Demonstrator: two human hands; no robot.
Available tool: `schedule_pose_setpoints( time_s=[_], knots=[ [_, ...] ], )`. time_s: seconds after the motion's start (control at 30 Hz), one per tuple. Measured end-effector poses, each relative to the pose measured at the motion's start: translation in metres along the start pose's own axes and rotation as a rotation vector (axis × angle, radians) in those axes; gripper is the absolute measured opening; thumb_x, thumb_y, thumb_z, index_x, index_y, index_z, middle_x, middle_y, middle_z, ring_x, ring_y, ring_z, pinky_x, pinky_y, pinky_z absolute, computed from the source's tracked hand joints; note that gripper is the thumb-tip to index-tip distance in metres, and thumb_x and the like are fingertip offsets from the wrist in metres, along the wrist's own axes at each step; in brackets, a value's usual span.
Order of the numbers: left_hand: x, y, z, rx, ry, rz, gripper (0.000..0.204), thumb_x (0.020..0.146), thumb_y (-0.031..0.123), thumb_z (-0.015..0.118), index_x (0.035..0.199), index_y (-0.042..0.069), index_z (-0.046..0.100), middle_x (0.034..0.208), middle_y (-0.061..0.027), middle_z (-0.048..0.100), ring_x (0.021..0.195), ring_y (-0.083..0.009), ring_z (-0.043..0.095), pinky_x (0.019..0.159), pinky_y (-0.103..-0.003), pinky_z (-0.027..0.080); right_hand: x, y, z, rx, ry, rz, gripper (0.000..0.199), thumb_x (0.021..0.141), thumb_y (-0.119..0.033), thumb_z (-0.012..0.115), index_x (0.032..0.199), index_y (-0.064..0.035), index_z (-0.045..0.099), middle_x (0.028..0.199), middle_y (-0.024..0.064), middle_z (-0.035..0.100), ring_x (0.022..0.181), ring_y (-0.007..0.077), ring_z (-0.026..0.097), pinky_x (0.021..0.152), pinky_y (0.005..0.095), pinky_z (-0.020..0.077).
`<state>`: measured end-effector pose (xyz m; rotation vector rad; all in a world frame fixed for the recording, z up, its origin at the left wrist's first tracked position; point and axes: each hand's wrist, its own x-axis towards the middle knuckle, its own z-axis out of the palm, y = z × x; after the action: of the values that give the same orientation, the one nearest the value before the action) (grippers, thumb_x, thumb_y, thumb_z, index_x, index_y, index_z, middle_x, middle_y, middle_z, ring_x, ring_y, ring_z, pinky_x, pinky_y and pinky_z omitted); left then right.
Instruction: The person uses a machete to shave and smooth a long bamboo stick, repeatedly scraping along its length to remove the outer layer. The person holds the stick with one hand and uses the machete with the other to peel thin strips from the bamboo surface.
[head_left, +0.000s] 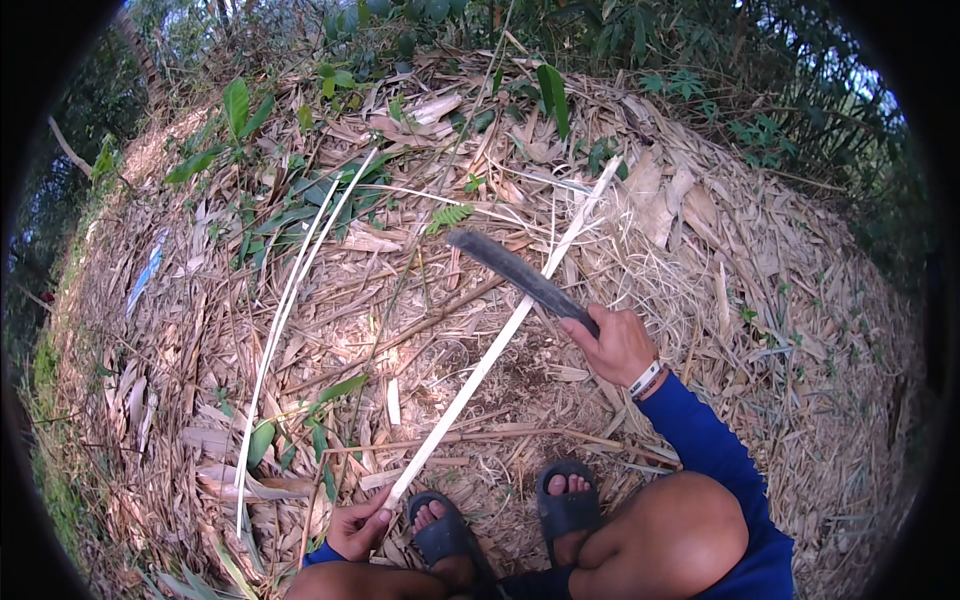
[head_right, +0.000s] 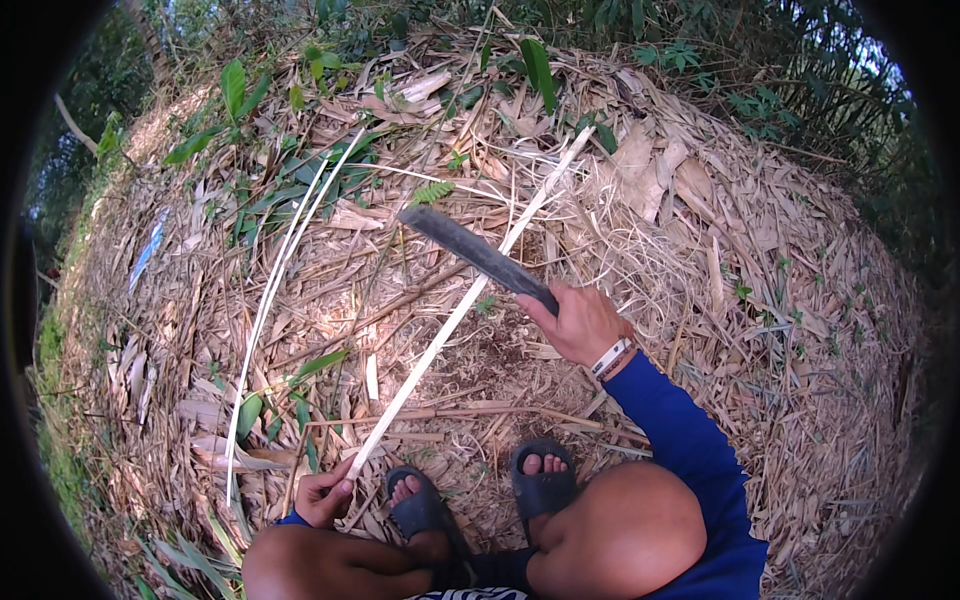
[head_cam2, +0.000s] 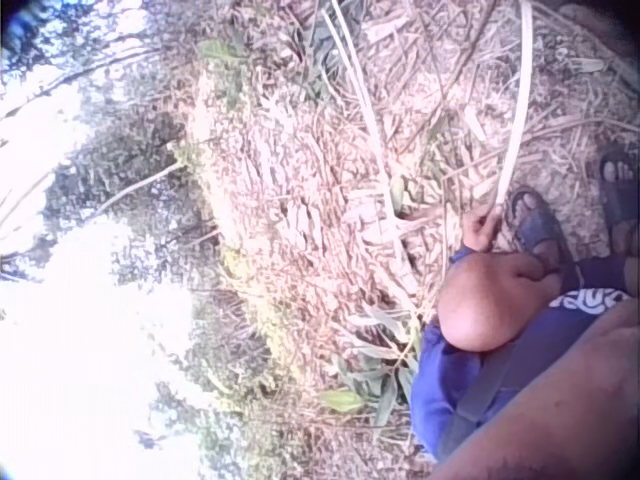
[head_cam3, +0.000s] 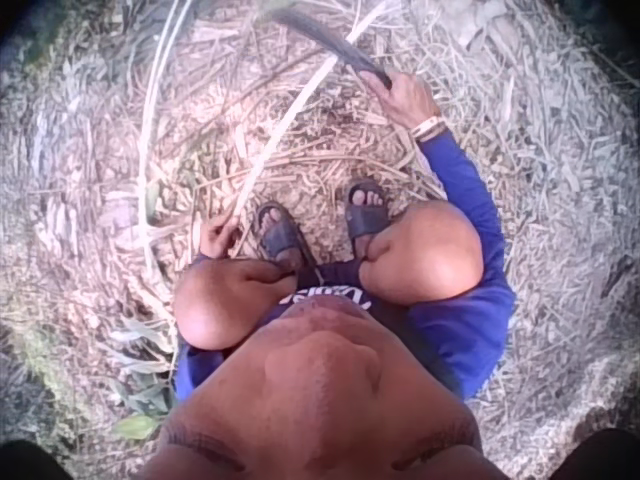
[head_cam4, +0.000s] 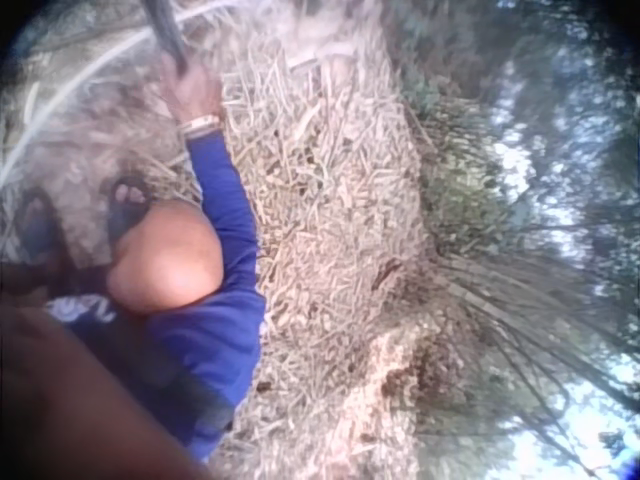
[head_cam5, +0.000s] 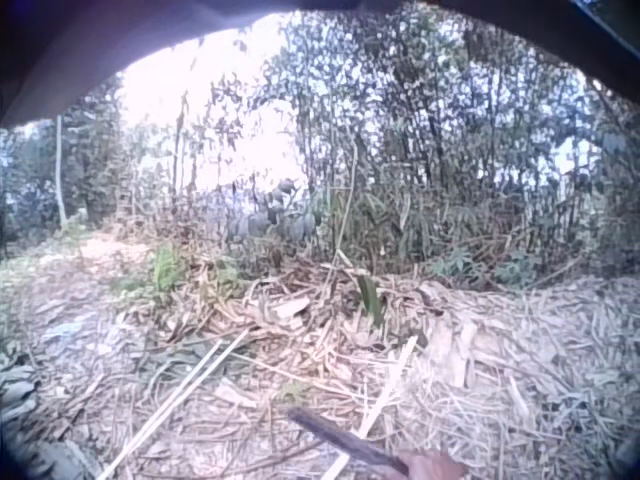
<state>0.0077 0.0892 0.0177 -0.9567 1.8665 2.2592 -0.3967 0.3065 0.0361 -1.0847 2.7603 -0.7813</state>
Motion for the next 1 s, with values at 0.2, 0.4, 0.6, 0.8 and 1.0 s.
schedule_pose_setpoints(
  time_s=[0.2,0.4,0.6,0.8,1.0],
  knots=[
    [0.011,0.000,0.006,0.114,0.023,-0.067,0.039,0.097,0.007,0.060,0.133,-0.005,0.055,0.095,-0.0012,0.069,0.079,-0.0042,0.054,0.072,-0.020,0.045,-0.009,0.004,-0.019,-0.042,-0.064,0.026,0.065,0.094,-0.060,0.052,0.075,0.0015,0.063,0.054,0.0203,0.058,0.056,0.0394,0.064,0.056,0.0481,0.0516],
    [0.016,-0.016,0.004,0.223,0.059,0.251,0.039,0.096,0.008,0.062,0.132,-0.005,0.057,0.075,0.0031,0.060,0.068,-0.0027,0.047,0.062,-0.019,0.040,-0.025,-0.023,-0.012,-0.056,-0.104,-0.066,0.065,0.093,-0.061,0.052,0.080,0.0020,0.063,0.055,0.0211,0.059,0.057,0.0403,0.065,0.058,0.0491,0.0536],
    [0.013,-0.018,0.004,0.171,0.050,0.036,0.039,0.096,0.008,0.062,0.132,-0.006,0.057,0.077,0.0028,0.061,0.068,-0.0021,0.047,0.062,-0.018,0.040,-0.029,-0.036,-0.013,-0.051,-0.107,-0.074,0.063,0.091,-0.062,0.054,0.082,0.0002,0.063,0.058,0.0211,0.061,0.057,0.0401,0.065,0.057,0.0498,0.0532],
    [0.002,-0.028,-0.014,0.080,0.004,0.091,0.040,0.096,0.006,0.061,0.134,-0.005,0.055,0.095,-0.0016,0.068,0.079,-0.0037,0.054,0.075,-0.019,0.044,0.000,0.007,-0.029,-0.123,-0.046,-0.006,0.061,0.091,-0.061,0.056,0.077,-0.0016,0.061,0.057,0.0213,0.061,0.059,0.0412,0.065,0.058,0.0504,0.0525],
    [-0.007,-0.035,-0.022,0.191,0.039,0.001,0.040,0.095,0.004,0.061,0.133,-0.008,0.054,0.115,-0.0125,0.068,0.099,-0.0095,0.060,0.089,-0.021,0.044,-0.020,-0.015,-0.014,-0.087,-0.083,-0.088,0.061,0.091,-0.061,0.055,0.079,-0.0018,0.063,0.057,0.0205,0.061,0.057,0.0399,0.066,0.056,0.0496,0.0531]
  ],
)
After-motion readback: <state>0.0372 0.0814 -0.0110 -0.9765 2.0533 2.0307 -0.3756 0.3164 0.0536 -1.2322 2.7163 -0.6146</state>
